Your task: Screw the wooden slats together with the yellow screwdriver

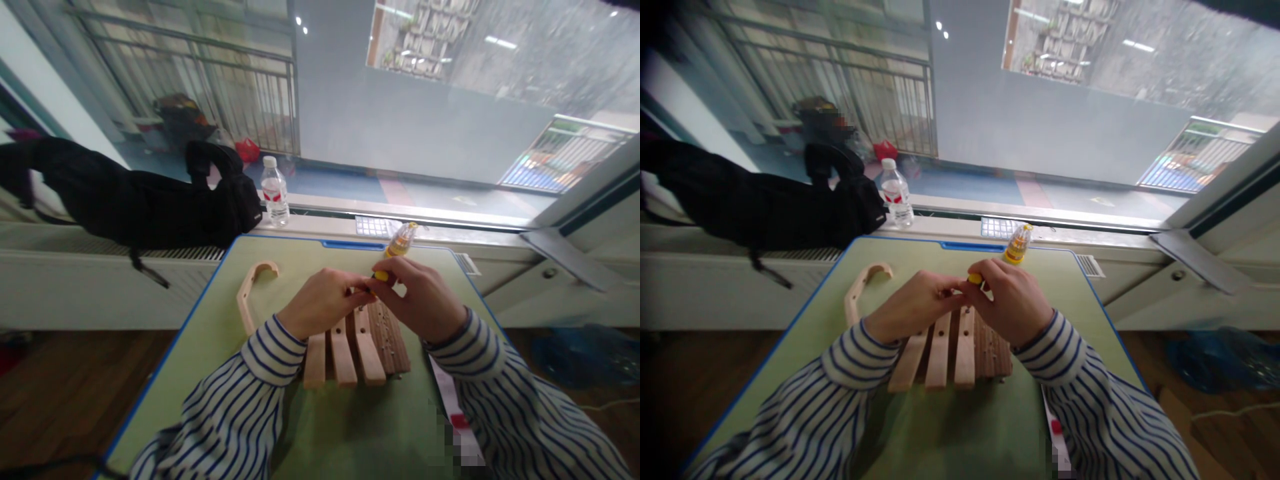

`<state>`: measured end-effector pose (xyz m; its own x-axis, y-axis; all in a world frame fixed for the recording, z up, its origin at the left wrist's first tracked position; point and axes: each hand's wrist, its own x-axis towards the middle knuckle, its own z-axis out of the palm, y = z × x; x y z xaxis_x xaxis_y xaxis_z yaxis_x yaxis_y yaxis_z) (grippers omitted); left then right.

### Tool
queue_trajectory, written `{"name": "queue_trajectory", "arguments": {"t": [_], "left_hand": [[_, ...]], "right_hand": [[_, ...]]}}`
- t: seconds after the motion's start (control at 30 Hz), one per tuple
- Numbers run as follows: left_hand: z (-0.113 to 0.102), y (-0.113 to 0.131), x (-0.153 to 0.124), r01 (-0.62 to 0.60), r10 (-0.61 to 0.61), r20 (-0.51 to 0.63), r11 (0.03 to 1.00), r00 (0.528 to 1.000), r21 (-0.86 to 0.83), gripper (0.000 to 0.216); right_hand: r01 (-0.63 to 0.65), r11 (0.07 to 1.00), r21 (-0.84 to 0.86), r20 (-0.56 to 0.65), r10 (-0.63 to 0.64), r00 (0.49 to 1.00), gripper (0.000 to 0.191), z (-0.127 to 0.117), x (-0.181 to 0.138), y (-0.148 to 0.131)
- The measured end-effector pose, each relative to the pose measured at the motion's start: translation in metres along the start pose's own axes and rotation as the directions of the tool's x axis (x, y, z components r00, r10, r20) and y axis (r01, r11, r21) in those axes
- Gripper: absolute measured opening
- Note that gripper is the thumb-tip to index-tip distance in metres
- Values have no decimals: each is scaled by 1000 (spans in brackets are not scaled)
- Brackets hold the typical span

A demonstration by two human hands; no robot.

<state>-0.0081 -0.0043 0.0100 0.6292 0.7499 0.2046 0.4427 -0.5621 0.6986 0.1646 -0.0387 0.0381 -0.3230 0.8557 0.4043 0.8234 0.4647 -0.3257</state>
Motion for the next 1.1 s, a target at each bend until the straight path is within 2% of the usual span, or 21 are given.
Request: {"name": "queue_trajectory", "arguments": {"t": [0.2,0.3,0.4,1.1], "left_hand": [[-3,2,-1,-2,2,11,1000,1000,15,26],[-4,3,-1,-7,7,15,1000,1000,19,28],[-3,2,-1,-25,24,21,999,999,29,28],[-2,-1,-1,-86,90,71,995,993,-47,27]], "right_hand": [[111,994,14,66,-111,992,34,-13,3,-2],[172,985,27,122,-174,977,28,-19,5,-3],[171,985,22,151,-172,973,24,-20,7,-2],[48,999,-8,-45,-48,998,17,0,0,-1]]}}
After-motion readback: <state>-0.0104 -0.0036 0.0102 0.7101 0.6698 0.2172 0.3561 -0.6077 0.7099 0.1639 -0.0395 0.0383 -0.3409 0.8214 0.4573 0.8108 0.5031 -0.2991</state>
